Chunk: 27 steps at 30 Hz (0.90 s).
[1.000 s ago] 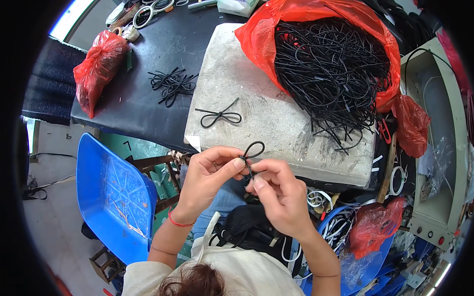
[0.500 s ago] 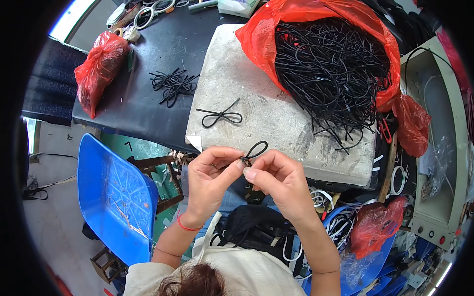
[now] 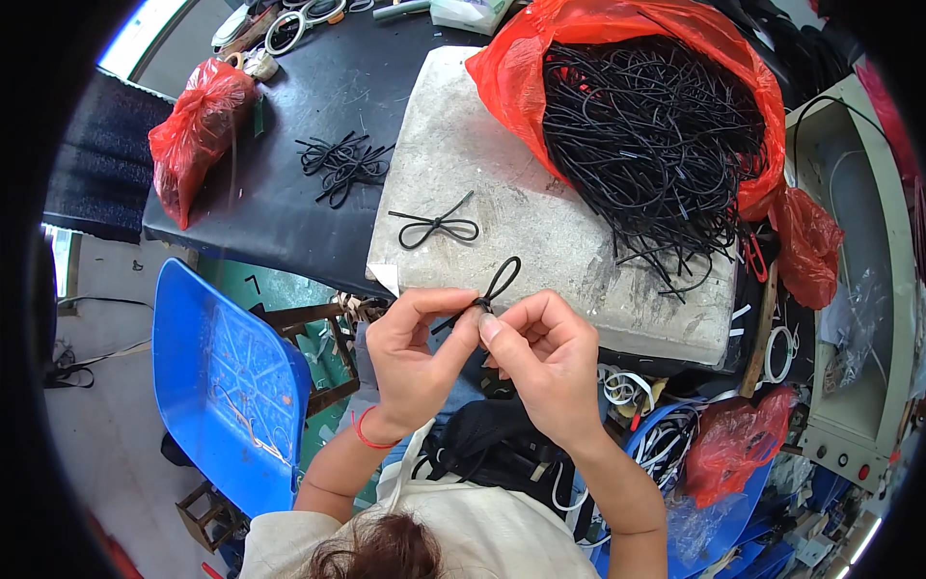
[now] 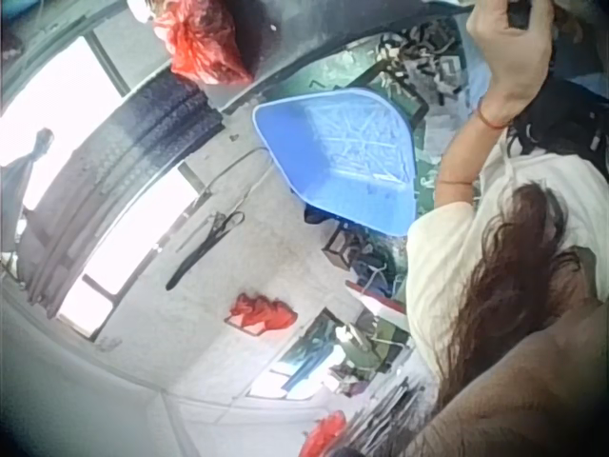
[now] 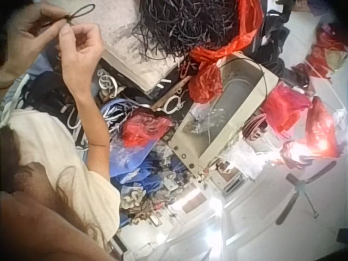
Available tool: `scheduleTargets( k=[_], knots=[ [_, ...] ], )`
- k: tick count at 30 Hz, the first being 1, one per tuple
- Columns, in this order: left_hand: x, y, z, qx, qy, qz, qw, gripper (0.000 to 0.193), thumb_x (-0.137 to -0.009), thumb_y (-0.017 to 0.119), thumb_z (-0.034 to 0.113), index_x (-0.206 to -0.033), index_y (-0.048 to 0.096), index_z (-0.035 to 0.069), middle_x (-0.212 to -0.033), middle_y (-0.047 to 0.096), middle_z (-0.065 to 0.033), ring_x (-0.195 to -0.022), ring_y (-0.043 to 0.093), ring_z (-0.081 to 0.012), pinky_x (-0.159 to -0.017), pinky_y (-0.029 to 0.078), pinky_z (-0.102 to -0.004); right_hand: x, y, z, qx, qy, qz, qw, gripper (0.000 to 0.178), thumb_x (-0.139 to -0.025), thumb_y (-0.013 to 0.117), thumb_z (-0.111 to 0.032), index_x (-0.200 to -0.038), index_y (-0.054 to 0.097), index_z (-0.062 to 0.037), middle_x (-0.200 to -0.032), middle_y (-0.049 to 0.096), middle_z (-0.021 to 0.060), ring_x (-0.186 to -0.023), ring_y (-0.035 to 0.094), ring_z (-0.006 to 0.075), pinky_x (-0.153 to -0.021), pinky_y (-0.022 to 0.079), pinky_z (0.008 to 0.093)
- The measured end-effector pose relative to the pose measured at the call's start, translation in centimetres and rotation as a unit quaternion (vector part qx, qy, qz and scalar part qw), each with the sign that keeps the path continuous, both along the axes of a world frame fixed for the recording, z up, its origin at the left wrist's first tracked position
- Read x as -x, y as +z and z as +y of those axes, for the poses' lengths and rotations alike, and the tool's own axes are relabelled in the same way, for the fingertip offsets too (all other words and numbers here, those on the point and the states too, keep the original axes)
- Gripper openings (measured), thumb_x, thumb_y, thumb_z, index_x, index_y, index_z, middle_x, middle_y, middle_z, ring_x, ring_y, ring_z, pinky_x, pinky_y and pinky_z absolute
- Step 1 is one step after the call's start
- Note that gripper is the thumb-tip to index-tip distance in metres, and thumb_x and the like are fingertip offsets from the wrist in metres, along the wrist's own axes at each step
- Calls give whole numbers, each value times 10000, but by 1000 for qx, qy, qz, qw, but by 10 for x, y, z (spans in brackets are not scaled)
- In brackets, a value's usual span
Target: The person sits at a cluttered workbench and repeatedly ties black cords into small loops by hand. They pick up individual cords from a red plastic bag, form a loop, and place the finished items on the table. The process is repetitive and involves only manual manipulation of the cords.
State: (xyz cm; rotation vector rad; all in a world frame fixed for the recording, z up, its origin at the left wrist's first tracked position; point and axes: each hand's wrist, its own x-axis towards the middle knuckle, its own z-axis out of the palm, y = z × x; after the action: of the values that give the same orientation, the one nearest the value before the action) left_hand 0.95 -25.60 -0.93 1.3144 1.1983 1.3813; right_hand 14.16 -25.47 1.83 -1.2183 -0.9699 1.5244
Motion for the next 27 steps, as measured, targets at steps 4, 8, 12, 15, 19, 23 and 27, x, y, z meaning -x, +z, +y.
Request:
scheduleTargets(
  k=[4,8,12,15,19,23,27],
  knots=[
    [-1,-4,2,-79,-1,58,995,210,-732,633,-78,-931,584,-31,-862,620,-99,-803,598,-123,-741,474,-230,-1,-4,3,-28,-8,28,999,141,-814,622,-118,-776,529,-19,-679,578,22,-570,518,49,-505,416,178],
    [4,-3,6,-34,-31,36,998,292,-720,646,-74,-985,533,-20,-845,625,-102,-811,601,-121,-731,474,-226,3,2,4,26,-3,6,1000,179,-805,643,-138,-759,526,-11,-687,566,19,-596,513,55,-541,415,180],
    [8,7,9,42,-81,-42,995,378,-720,619,-28,-1060,457,0,-785,646,-113,-699,639,-170,-675,494,-263,-2,-1,9,-2,19,-23,1000,166,-796,656,-135,-829,573,5,-758,562,26,-642,519,67,-590,423,189],
    [14,13,10,55,-143,42,987,422,-730,606,-19,-1100,404,8,-766,644,-112,-710,643,-179,-676,494,-276,-12,-11,8,-96,61,-107,988,162,-801,647,-107,-927,618,-8,-816,562,25,-678,525,65,-619,426,196],
    [16,23,8,100,-193,58,974,451,-724,631,-20,-1112,403,16,-772,636,-77,-743,619,-124,-682,467,-247,-9,-4,11,-13,0,-28,1000,102,-825,623,-98,-876,611,-10,-757,563,-9,-680,501,36,-616,408,183],
    [17,26,7,132,-228,18,965,465,-721,635,-25,-1119,399,14,-781,630,-62,-770,602,-98,-703,455,-232,-5,-17,8,-12,-59,1,998,180,-834,629,-163,-876,585,7,-738,565,-18,-631,483,27,-570,389,179],
    [23,21,8,129,-201,-11,971,429,-730,613,4,-1102,399,-6,-730,637,-92,-680,622,-141,-674,474,-260,-17,-2,8,99,20,56,993,181,-834,629,-180,-809,588,-6,-695,552,-25,-597,458,18,-531,349,166]
  ],
)
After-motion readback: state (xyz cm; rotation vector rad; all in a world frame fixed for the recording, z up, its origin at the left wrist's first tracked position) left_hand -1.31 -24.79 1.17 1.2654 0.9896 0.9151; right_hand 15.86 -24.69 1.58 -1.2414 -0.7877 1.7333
